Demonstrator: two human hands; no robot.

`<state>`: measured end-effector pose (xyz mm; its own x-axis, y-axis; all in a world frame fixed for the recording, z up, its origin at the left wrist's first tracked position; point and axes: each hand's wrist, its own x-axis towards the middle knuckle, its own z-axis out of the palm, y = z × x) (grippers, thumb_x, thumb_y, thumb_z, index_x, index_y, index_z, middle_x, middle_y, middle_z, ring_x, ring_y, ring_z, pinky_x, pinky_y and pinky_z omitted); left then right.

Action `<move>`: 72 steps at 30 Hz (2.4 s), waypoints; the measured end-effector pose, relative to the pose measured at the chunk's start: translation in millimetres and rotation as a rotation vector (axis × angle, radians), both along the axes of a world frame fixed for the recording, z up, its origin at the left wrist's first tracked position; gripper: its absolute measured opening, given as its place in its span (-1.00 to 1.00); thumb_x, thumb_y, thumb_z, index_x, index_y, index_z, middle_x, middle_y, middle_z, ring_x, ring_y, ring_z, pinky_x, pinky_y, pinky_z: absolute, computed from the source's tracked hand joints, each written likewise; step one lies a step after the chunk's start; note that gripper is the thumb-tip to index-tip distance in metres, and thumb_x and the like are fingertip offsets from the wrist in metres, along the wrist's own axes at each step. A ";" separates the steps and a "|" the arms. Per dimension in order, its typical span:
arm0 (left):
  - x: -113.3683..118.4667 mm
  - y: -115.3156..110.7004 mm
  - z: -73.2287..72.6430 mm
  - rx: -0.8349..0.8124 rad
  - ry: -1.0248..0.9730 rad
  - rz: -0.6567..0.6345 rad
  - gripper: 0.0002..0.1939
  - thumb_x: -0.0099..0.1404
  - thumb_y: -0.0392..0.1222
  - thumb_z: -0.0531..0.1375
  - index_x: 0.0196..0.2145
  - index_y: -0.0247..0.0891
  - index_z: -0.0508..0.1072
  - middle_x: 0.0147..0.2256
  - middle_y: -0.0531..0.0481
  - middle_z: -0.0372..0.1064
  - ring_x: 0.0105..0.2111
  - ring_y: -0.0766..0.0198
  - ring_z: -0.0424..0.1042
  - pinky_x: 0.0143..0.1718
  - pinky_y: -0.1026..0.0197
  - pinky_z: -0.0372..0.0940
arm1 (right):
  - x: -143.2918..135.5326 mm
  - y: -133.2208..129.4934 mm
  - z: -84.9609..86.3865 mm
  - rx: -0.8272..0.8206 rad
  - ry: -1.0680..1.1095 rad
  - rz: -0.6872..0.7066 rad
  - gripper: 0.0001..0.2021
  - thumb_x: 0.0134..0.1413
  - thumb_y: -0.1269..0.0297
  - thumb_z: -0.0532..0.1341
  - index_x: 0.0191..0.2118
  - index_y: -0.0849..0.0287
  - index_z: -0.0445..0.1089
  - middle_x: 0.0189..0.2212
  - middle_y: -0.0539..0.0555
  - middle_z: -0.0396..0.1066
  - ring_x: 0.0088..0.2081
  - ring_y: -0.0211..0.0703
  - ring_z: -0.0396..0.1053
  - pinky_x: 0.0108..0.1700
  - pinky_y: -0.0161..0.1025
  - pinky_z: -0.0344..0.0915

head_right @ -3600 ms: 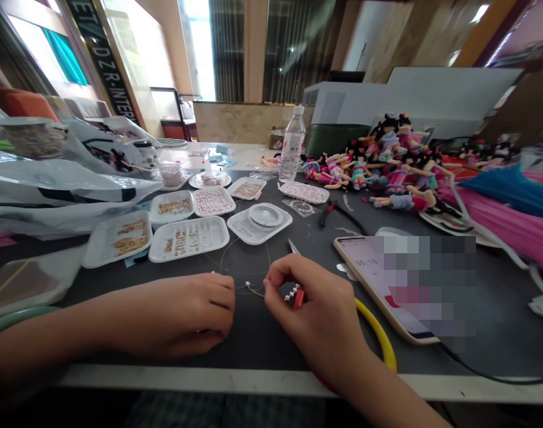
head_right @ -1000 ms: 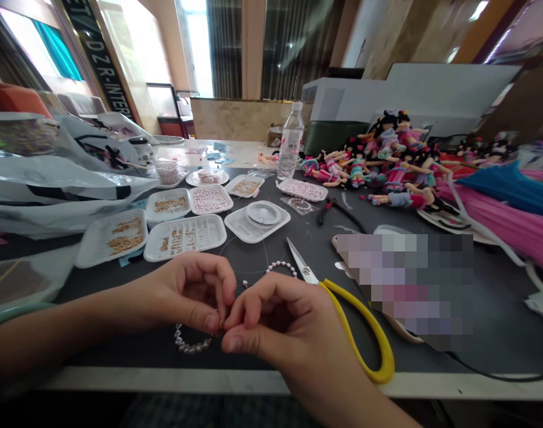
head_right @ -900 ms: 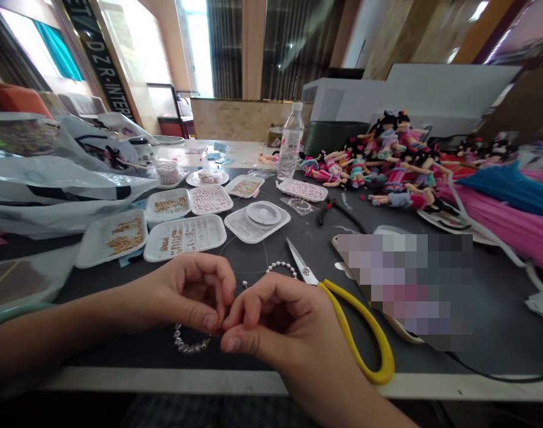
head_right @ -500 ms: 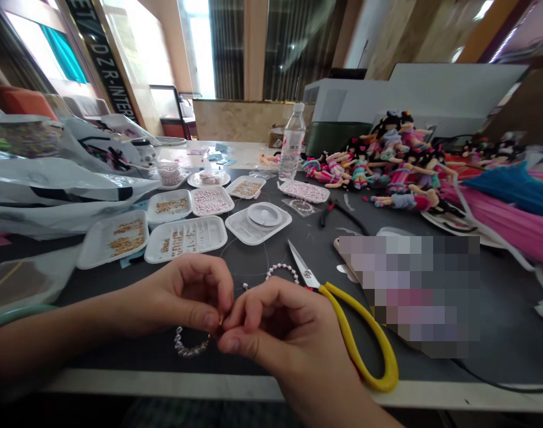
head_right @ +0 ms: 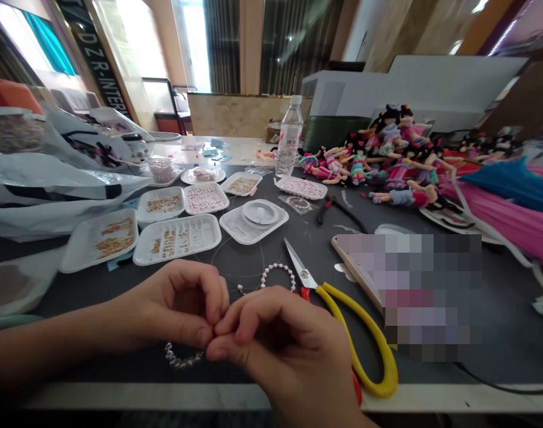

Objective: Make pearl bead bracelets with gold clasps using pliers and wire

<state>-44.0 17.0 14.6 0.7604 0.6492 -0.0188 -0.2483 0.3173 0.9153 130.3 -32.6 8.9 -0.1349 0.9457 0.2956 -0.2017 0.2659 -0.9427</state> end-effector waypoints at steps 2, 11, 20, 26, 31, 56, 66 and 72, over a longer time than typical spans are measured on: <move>0.6 0.0 -0.5 0.010 0.007 0.025 -0.87 0.06 -0.48 0.31 -0.45 -0.35 0.45 -0.46 0.06 0.38 -0.41 0.42 0.37 -0.34 0.37 0.28 | -0.9 -0.9 -0.1 0.055 -0.037 -0.046 -0.75 -0.14 0.57 0.36 -0.52 0.03 0.40 -0.50 -0.15 0.50 -0.43 -0.35 0.47 -0.39 -0.49 0.44; 3.5 -4.9 2.1 0.164 0.099 0.111 -0.93 0.10 -0.37 0.29 -0.42 -0.35 0.46 -0.42 0.02 0.37 -0.40 0.37 0.31 -0.34 0.31 0.22 | 2.8 -4.0 -1.4 0.377 -0.416 -0.231 -0.78 -0.03 0.47 0.33 -0.50 0.08 0.29 -0.48 -0.15 0.46 -0.46 -0.39 0.41 -0.40 -0.50 0.36; 7.4 -5.1 3.5 0.186 0.077 0.137 -0.97 0.08 -0.39 0.28 -0.45 -0.37 0.51 -0.44 0.02 0.40 -0.41 0.37 0.35 -0.35 0.33 0.23 | 5.0 -3.6 -2.4 0.435 -0.503 -0.318 -0.77 -0.01 0.39 0.33 -0.48 0.07 0.24 -0.49 -0.15 0.40 -0.48 -0.38 0.36 -0.47 -0.45 0.29; 14.1 -2.3 0.0 0.160 0.094 0.179 -0.96 0.07 -0.36 0.30 -0.44 -0.36 0.52 -0.45 0.03 0.41 -0.41 0.37 0.35 -0.31 0.30 0.22 | 9.8 2.0 -2.8 0.462 -0.586 -0.373 -0.79 -0.01 0.36 0.32 -0.46 0.07 0.24 -0.51 -0.13 0.35 -0.48 -0.33 0.33 -0.46 -0.39 0.25; 13.6 0.3 -4.9 0.134 0.069 0.142 -0.91 0.08 -0.31 0.32 -0.41 -0.35 0.51 -0.44 0.02 0.42 -0.39 0.36 0.37 -0.28 0.28 0.21 | 12.5 6.2 6.3 0.552 -0.767 -0.334 -0.86 -0.01 0.34 0.33 -0.37 0.13 0.33 -0.52 -0.09 0.36 -0.51 -0.32 0.32 -0.46 -0.39 0.25; 15.0 -2.3 -0.9 0.159 0.169 0.083 -0.84 0.11 -0.21 0.33 -0.40 -0.37 0.50 -0.51 0.10 0.37 -0.51 0.46 0.28 -0.40 0.36 0.17 | 16.3 10.4 15.0 0.201 -0.663 -0.089 -0.81 0.04 0.29 0.24 -0.52 0.14 0.27 -0.58 -0.10 0.29 -0.51 -0.29 0.22 -0.46 -0.35 0.12; 18.1 -8.9 4.5 0.174 0.185 0.183 -0.86 0.00 -0.31 0.36 -0.48 -0.35 0.46 -0.50 0.08 0.42 -0.44 0.38 0.38 -0.31 0.31 0.24 | 13.8 12.2 13.6 0.137 -0.550 0.007 -0.83 0.08 0.29 0.15 -0.50 0.14 0.24 -0.56 -0.10 0.21 -0.49 -0.28 0.15 -0.44 -0.32 0.07; 13.7 -9.4 7.1 0.538 0.406 0.244 -0.88 0.12 -0.21 0.30 -0.44 -0.33 0.50 -0.51 0.06 0.41 -0.48 0.37 0.30 -0.42 0.33 0.16 | 13.2 12.6 16.2 0.101 -0.527 0.067 -0.82 0.10 0.33 0.13 -0.50 0.14 0.20 -0.55 -0.10 0.20 -0.47 -0.29 0.14 -0.43 -0.34 0.07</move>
<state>-30.3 7.6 21.6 0.5935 0.7985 0.1006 0.1391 -0.2249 0.9644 143.5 -20.0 25.2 -0.3481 0.9005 0.2605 0.2718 0.3629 -0.8913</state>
